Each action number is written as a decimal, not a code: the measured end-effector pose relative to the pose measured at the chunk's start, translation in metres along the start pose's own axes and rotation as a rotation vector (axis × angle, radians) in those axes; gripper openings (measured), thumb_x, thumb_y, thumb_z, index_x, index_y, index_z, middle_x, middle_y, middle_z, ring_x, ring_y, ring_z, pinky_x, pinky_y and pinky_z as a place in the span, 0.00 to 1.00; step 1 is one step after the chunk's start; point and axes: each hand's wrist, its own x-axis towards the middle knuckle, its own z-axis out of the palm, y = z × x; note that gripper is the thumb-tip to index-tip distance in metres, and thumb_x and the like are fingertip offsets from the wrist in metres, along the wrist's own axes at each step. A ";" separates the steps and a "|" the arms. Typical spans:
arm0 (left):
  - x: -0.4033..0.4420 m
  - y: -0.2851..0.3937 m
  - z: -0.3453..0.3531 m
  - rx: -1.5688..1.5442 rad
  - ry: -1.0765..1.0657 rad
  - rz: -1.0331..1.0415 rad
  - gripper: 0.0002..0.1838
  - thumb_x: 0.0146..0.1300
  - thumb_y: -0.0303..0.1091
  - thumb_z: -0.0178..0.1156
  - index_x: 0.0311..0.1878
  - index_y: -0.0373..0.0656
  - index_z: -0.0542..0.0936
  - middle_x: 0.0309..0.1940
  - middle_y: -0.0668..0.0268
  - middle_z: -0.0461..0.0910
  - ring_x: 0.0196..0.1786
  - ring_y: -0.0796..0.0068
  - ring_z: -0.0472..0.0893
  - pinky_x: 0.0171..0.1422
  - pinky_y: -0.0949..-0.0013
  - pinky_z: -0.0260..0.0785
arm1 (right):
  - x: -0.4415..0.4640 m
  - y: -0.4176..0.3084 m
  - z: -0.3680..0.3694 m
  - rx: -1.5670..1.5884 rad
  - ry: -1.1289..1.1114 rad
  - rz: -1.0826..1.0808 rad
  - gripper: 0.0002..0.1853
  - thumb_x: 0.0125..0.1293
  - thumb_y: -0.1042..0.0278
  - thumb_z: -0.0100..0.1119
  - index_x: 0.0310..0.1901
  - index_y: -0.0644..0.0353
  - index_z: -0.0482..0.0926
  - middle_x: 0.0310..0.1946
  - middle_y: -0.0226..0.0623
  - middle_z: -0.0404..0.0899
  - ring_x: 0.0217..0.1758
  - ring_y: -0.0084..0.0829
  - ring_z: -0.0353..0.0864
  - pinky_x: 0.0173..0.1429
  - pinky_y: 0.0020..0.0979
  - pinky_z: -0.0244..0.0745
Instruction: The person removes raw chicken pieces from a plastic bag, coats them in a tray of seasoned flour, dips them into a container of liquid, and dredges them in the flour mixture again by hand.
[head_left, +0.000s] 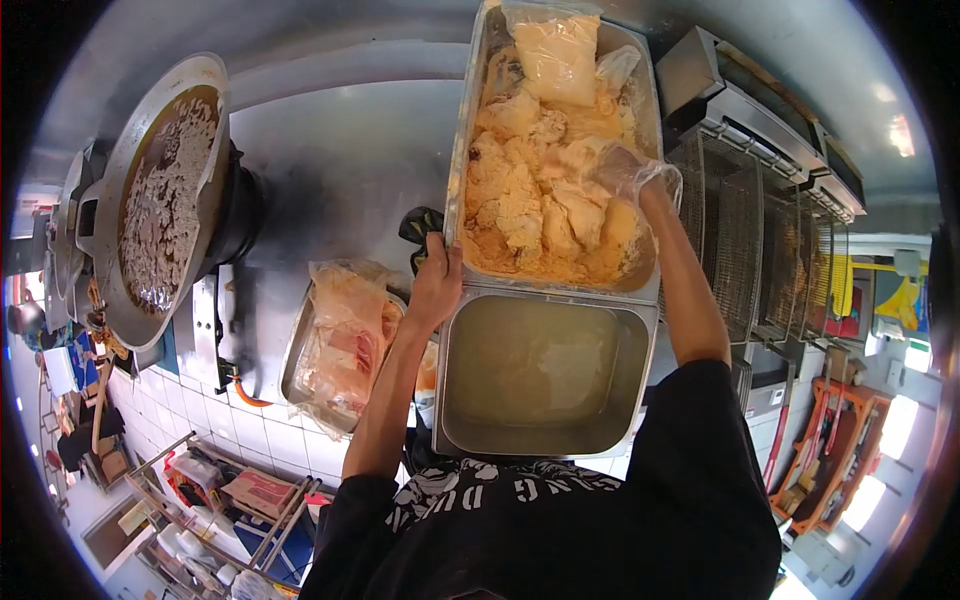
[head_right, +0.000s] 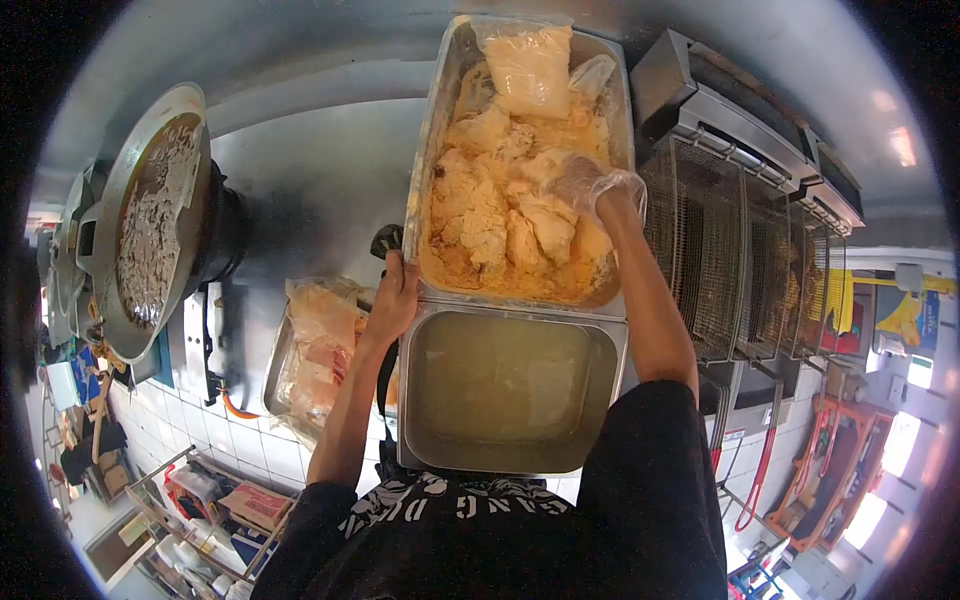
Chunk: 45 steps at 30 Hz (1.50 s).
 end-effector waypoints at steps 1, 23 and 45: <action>0.001 -0.003 0.002 -0.003 -0.008 0.002 0.12 0.74 0.40 0.40 0.41 0.39 0.59 0.21 0.46 0.70 0.29 0.44 0.75 0.35 0.51 0.64 | 0.002 0.004 -0.007 -0.093 -0.025 -0.020 0.37 0.67 0.43 0.45 0.71 0.55 0.54 0.71 0.50 0.53 0.72 0.45 0.56 0.68 0.46 0.60; -0.001 0.001 0.000 0.015 0.051 0.089 0.13 0.73 0.39 0.41 0.42 0.37 0.60 0.19 0.48 0.71 0.24 0.50 0.76 0.32 0.53 0.65 | 0.010 0.027 0.098 0.483 -0.358 0.280 0.41 0.62 0.45 0.56 0.70 0.57 0.55 0.71 0.50 0.51 0.73 0.46 0.53 0.68 0.53 0.55; 0.000 0.002 0.002 0.069 0.046 0.004 0.13 0.72 0.41 0.41 0.43 0.38 0.60 0.26 0.42 0.77 0.33 0.41 0.79 0.40 0.47 0.66 | -0.006 0.007 0.072 -0.905 -0.304 -0.252 0.15 0.66 0.67 0.52 0.49 0.68 0.74 0.42 0.48 0.79 0.38 0.36 0.79 0.46 0.36 0.75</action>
